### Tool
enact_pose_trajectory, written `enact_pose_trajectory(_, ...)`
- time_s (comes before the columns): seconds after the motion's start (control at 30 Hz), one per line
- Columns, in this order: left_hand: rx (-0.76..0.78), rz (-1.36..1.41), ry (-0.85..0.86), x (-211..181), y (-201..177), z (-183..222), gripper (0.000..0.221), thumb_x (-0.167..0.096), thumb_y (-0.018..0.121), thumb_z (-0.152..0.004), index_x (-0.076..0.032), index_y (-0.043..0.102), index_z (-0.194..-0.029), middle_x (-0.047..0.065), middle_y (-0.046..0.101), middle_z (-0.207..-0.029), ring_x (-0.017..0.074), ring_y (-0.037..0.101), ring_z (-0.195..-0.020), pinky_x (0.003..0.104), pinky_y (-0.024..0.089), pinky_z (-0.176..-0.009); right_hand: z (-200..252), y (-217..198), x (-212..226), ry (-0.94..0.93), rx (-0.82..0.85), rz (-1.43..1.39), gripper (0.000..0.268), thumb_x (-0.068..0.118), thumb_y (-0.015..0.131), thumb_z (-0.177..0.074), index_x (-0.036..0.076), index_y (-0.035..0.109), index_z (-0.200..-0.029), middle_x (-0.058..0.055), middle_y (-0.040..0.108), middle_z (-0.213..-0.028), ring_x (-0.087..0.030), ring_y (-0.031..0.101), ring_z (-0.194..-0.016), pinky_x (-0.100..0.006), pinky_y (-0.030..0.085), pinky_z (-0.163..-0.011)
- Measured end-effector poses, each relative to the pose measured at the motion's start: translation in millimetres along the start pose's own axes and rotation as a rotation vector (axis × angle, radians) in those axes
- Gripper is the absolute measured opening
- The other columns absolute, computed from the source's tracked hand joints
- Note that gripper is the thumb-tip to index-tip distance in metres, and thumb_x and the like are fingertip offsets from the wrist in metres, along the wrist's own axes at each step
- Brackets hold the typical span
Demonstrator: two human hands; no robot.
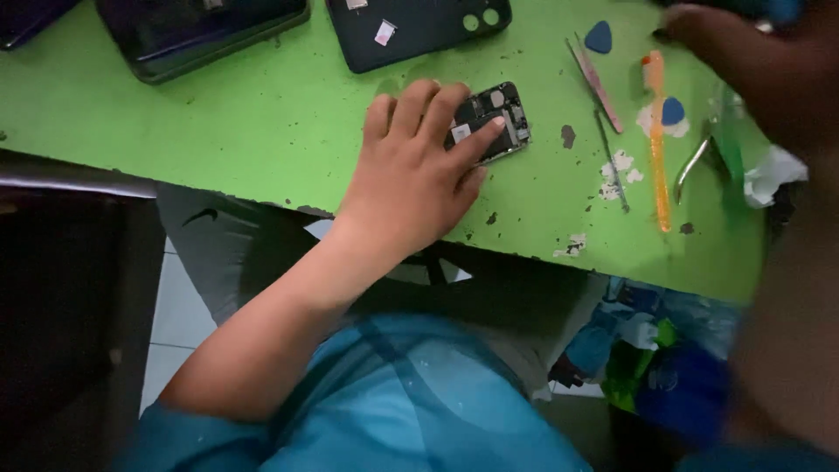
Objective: The person uses a screwdriver to remove screws from the internal frame of a disassembled smartphone. They then use tweezers to lift and remove small components and connectors from the device's motherboard area.
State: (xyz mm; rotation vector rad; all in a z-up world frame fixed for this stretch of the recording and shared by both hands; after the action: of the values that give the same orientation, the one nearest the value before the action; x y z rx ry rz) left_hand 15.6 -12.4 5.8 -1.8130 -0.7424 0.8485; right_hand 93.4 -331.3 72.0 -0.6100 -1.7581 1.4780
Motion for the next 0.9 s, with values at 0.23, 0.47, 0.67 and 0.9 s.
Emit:
enact_pose_trajectory(0.23,0.132,-0.180,-0.053,-14,1,-21,0.059,-0.047,0.058,-0.093,-0.032,0.052,-0.150,0.014,0.046,-0.143,0.0369,0.042,-0.129,0.055,0.042,-0.095,55,46,60,0.582,-0.576,-1.396,0.016,0.039,0.053,-0.115,0.025,0.061,-0.112,-0.002,0.065,-0.126,-0.013,0.064,-0.095,-0.030,0.062,-0.080)
enact_pose_trajectory(0.47,0.123,-0.159,-0.044,-25,3,-33,0.060,-0.039,0.061,-0.085,-0.029,0.059,-0.143,0.013,0.047,-0.138,0.0341,0.043,-0.125,0.050,0.041,-0.093,35,42,122,1.078,-0.284,-1.040,0.027,0.029,0.033,-0.105,0.008,0.050,-0.110,-0.013,0.068,-0.145,-0.017,0.061,-0.073,-0.032,0.056,-0.072)
enact_pose_trajectory(0.67,0.071,-0.112,-0.007,-20,2,-32,0.054,-0.037,0.061,-0.086,-0.026,0.062,-0.139,0.014,0.051,-0.136,0.0360,0.047,-0.120,0.050,0.041,-0.091,47,48,112,1.117,-0.480,-1.048,0.022,0.035,0.032,-0.114,0.016,0.043,-0.114,-0.010,0.070,-0.127,-0.017,0.057,-0.074,-0.027,0.050,-0.061)
enact_pose_trajectory(0.9,-0.216,0.084,-0.114,39,-20,-20,0.056,-0.055,0.040,-0.102,-0.011,0.069,-0.122,0.017,0.064,-0.127,0.0351,0.057,-0.121,0.058,0.041,-0.101,55,102,105,0.941,-0.802,-1.196,0.030,0.043,0.042,-0.115,0.017,0.048,-0.130,-0.003,0.062,-0.095,-0.020,0.068,-0.090,-0.033,0.064,-0.073)
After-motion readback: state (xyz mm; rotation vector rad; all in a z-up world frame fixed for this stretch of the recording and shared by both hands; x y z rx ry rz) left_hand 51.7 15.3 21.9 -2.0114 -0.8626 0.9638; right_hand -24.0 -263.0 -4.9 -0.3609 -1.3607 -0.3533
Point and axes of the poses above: each hand's wrist, its own z-axis away from the middle knuckle, its own y-axis out of the palm, x = y × z, the point moved 2 cm from there along -z, towards the middle knuckle
